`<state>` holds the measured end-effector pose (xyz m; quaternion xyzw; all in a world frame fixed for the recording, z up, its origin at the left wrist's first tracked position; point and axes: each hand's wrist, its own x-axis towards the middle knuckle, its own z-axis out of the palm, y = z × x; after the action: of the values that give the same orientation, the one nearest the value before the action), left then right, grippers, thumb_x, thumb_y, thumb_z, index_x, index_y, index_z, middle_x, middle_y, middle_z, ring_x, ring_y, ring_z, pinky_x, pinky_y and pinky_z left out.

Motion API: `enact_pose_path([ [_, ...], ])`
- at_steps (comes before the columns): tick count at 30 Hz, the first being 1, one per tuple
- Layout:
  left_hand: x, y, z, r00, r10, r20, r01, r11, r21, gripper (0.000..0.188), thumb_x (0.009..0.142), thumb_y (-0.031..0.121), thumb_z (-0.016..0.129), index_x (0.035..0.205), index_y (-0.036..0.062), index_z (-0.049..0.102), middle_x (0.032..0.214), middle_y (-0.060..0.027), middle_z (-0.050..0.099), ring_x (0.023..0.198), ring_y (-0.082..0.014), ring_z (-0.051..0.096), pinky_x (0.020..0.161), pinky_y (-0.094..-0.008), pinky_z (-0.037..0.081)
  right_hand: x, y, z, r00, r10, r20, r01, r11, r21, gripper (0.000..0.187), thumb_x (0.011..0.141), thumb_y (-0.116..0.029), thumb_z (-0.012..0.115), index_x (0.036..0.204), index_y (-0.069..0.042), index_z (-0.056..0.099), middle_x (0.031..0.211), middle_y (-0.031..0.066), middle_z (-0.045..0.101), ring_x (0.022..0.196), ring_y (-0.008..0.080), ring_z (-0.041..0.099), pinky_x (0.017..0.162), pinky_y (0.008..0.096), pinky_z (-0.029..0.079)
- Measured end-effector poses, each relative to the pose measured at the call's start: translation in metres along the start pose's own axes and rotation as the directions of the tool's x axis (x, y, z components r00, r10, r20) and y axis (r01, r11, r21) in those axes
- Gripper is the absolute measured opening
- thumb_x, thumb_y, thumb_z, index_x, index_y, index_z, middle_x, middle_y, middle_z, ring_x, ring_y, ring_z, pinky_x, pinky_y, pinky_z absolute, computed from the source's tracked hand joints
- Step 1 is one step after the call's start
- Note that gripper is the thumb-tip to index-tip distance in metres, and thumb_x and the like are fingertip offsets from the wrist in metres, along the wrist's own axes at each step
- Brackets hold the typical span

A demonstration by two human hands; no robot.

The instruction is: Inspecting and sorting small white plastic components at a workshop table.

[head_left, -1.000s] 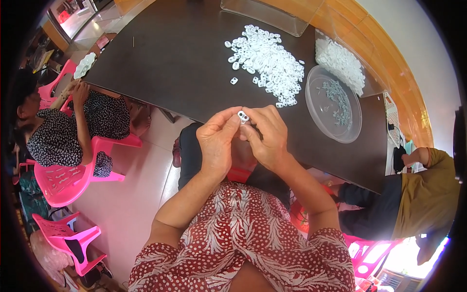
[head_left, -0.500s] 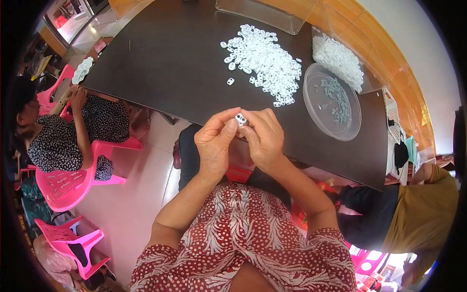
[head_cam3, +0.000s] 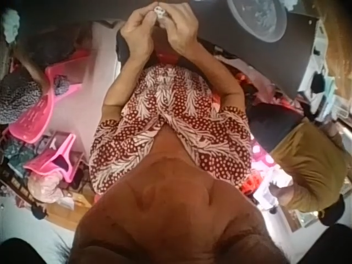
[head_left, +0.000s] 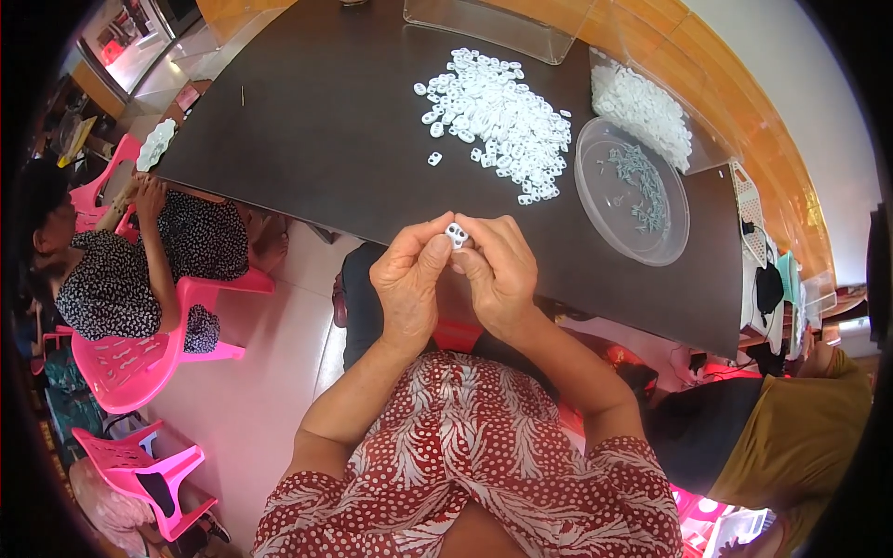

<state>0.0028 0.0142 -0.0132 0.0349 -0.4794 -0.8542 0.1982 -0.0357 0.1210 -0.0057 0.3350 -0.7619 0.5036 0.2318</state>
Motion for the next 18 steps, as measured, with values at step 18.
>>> enact_pose_path([
  [18, -0.009, -0.0036, 0.0032, 0.994, 0.094, -0.05, -0.091, 0.994, 0.068, 0.02, 0.088, 0.01, 0.061, 0.103, -0.0036, 0.06, 0.096, -0.0055, 0.062, 0.084, -0.0087, 0.056, 0.078, -0.0221, 0.045, -0.0015, -0.009, 0.0005, 0.998, -0.042, -0.037, 0.042, 0.999, 0.004, 0.034, 0.073, 0.005, 0.064, 0.106, 0.005, 0.057, 0.09, 0.0142, 0.059, 0.074, 0.0256, 0.054, 0.061, 0.0326, 0.045],
])
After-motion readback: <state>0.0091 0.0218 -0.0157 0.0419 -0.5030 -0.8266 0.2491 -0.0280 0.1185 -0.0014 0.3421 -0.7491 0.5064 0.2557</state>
